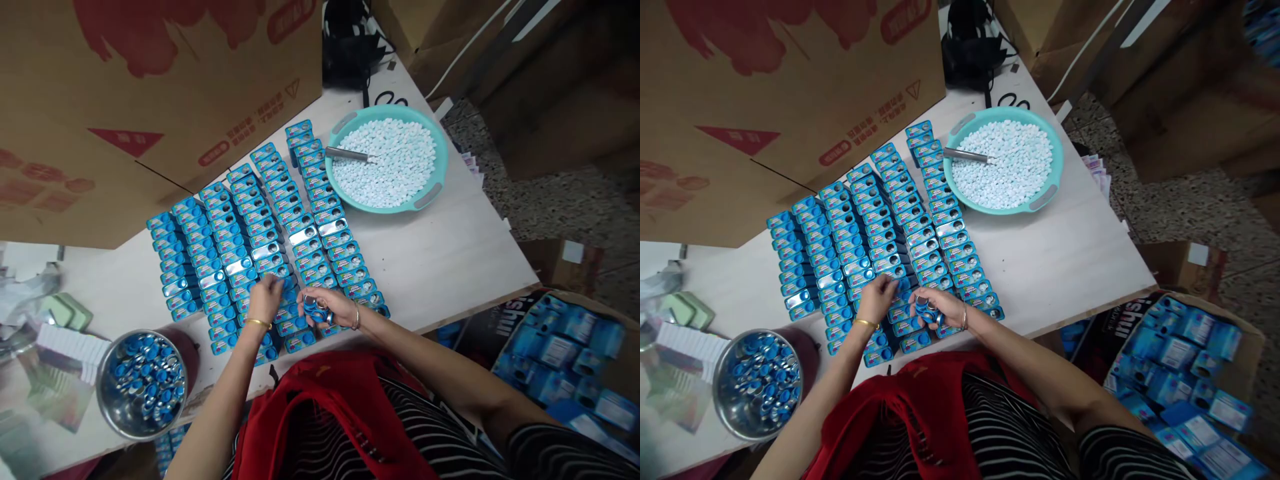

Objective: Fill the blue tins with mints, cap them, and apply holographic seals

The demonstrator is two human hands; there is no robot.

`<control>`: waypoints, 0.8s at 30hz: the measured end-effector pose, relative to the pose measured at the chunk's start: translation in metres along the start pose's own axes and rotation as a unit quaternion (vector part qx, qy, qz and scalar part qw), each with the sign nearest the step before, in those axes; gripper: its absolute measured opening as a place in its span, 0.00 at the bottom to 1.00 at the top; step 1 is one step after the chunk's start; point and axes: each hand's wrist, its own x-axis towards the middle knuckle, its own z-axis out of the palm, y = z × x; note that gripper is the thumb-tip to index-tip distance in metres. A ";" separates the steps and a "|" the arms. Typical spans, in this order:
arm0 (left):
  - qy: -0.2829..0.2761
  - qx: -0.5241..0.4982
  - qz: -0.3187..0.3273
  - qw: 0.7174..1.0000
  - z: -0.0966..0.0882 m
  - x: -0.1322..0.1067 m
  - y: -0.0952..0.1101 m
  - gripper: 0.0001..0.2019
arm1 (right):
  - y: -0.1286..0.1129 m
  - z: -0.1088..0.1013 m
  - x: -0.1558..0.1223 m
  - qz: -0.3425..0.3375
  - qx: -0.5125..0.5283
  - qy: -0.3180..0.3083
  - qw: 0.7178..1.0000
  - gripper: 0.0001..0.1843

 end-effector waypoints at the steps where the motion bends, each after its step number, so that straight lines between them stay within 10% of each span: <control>1: 0.008 0.017 -0.021 1.000 -0.001 0.010 -0.002 0.08 | 0.000 0.000 -0.001 -0.013 0.003 -0.001 1.000 0.13; 8: -0.091 0.223 -0.102 0.965 -0.008 0.065 0.004 0.16 | -0.006 -0.002 -0.001 -0.022 0.025 -0.013 0.999 0.16; 14: -0.096 0.297 -0.118 0.943 -0.011 0.064 0.011 0.17 | -0.008 -0.001 0.000 -0.047 0.046 -0.038 0.997 0.17; 21: -0.093 -0.033 0.180 0.979 -0.013 0.004 0.019 0.13 | -0.009 0.003 0.011 0.008 0.030 0.010 0.999 0.33; 24: -0.082 -0.071 0.196 0.975 -0.008 -0.004 0.020 0.07 | -0.011 0.007 0.021 0.042 0.017 0.027 0.999 0.36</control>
